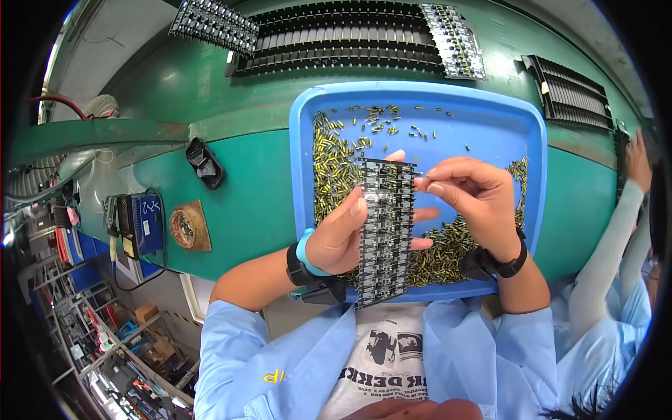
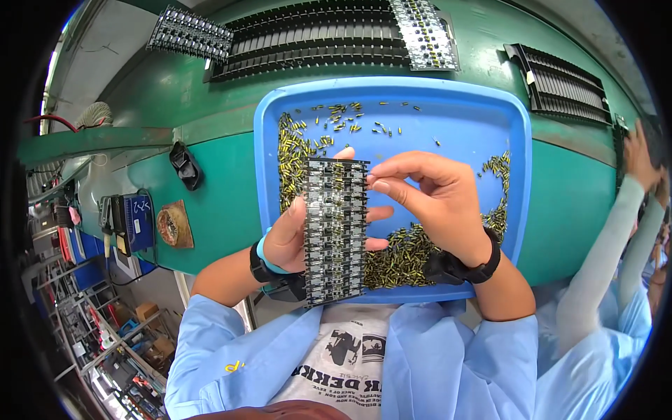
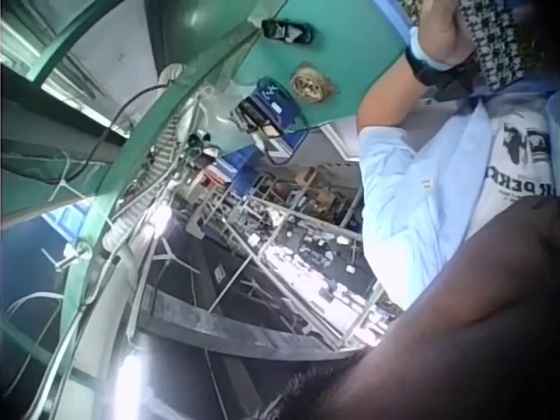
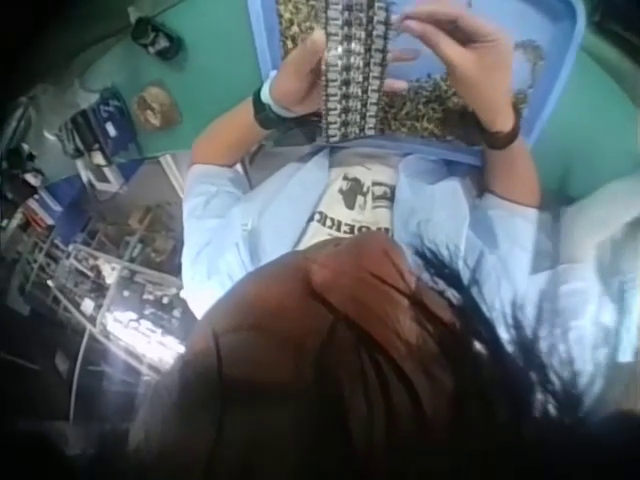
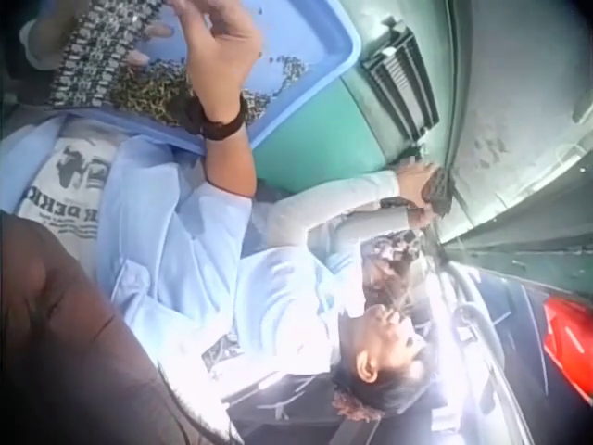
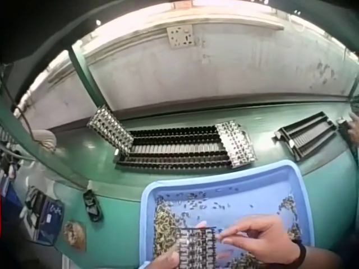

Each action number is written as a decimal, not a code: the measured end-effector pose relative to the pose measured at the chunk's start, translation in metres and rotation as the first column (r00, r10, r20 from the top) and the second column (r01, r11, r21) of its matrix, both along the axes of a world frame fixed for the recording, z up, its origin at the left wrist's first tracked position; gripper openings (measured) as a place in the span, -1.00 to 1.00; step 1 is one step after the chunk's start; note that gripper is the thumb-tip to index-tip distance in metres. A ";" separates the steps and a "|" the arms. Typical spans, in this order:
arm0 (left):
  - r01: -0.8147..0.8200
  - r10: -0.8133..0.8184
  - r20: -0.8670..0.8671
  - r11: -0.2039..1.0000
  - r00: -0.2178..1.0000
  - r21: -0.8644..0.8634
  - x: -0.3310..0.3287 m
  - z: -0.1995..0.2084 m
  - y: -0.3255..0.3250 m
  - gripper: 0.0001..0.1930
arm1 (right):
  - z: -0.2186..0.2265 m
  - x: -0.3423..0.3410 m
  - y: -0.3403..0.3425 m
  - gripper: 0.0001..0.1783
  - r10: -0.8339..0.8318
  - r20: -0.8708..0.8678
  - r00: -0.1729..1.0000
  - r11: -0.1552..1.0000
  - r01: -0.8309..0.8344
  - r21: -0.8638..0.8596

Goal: The person picks up a circuit board and inserts small electronic components into it by hand before placing it onto a rack and picking up a new board to repeat the process.

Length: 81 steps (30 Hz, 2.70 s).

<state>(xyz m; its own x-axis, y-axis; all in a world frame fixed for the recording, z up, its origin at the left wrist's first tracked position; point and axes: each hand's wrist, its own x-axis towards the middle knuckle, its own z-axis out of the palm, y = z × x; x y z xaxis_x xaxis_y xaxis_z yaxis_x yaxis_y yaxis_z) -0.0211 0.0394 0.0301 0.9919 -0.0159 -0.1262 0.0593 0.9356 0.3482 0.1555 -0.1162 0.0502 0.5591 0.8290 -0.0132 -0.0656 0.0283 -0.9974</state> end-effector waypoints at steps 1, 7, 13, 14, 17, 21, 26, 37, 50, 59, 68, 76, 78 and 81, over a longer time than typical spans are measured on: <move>0.008 -0.008 0.010 1.000 1.000 0.002 0.000 -0.001 0.000 -0.06 | 0.001 -0.002 0.002 -0.86 0.022 -0.066 0.998 1.000 -0.022 -0.008; 0.072 -0.070 -0.040 0.996 0.997 0.058 0.002 0.001 0.003 0.04 | 0.000 -0.010 0.003 -0.83 0.008 -0.229 0.973 1.000 -0.013 -0.019; 0.085 -0.083 -0.044 0.995 0.996 0.053 0.002 0.002 0.004 0.04 | -0.006 -0.010 0.001 -0.85 -0.012 -0.070 0.997 0.999 0.009 -0.041; 0.086 -0.084 -0.043 0.995 0.996 0.052 0.002 0.002 0.004 0.04 | -0.010 -0.010 0.000 -0.85 -0.014 0.001 1.000 0.999 0.014 -0.044; 0.089 -0.088 -0.040 0.995 0.995 0.034 0.001 0.003 0.003 0.03 | -0.015 -0.005 -0.001 -0.83 0.020 0.132 0.991 0.999 -0.017 -0.027; 0.095 -0.092 -0.058 0.995 0.994 0.033 0.002 0.004 0.002 0.03 | -0.008 -0.015 0.006 -0.79 -0.036 0.203 0.979 0.999 0.032 0.021; 0.064 -0.063 0.029 0.997 0.998 -0.040 0.001 -0.001 -0.001 -0.06 | -0.004 -0.018 0.009 -0.70 -0.020 0.619 0.785 0.998 -0.017 0.054; 0.140 -0.131 -0.094 0.985 0.987 0.097 0.001 0.007 0.000 0.11 | 0.002 -0.016 0.007 -0.60 -0.005 0.822 0.570 0.997 -0.062 0.049; 0.124 -0.124 -0.009 0.992 0.992 0.009 0.000 0.001 -0.001 0.06 | 0.006 -0.017 0.005 -0.57 -0.009 0.825 0.565 0.995 -0.079 0.065; 0.125 -0.123 -0.042 0.990 0.991 0.057 0.000 0.002 -0.001 0.09 | 0.005 -0.018 0.005 -0.50 -0.023 0.879 0.475 0.993 -0.090 0.075; 0.150 -0.147 -0.057 0.987 0.987 0.051 0.000 0.005 -0.002 0.11 | 0.006 -0.013 0.004 -0.48 0.024 0.952 0.307 0.982 -0.183 0.034; 0.089 -0.090 0.009 0.996 0.996 0.029 -0.001 -0.004 0.005 0.12 | 0.014 -0.016 0.006 -0.53 0.054 0.937 0.345 0.983 -0.183 0.011; 0.104 -0.103 -0.040 0.994 0.994 0.030 -0.002 0.001 0.006 0.13 | 0.017 -0.014 0.007 -0.58 0.076 0.934 0.349 0.983 -0.183 -0.011; 0.074 -0.077 -0.034 0.995 0.996 -0.068 -0.001 0.002 0.006 0.12 | 0.004 -0.018 0.004 -0.64 -0.023 0.817 0.576 0.996 -0.060 0.070</move>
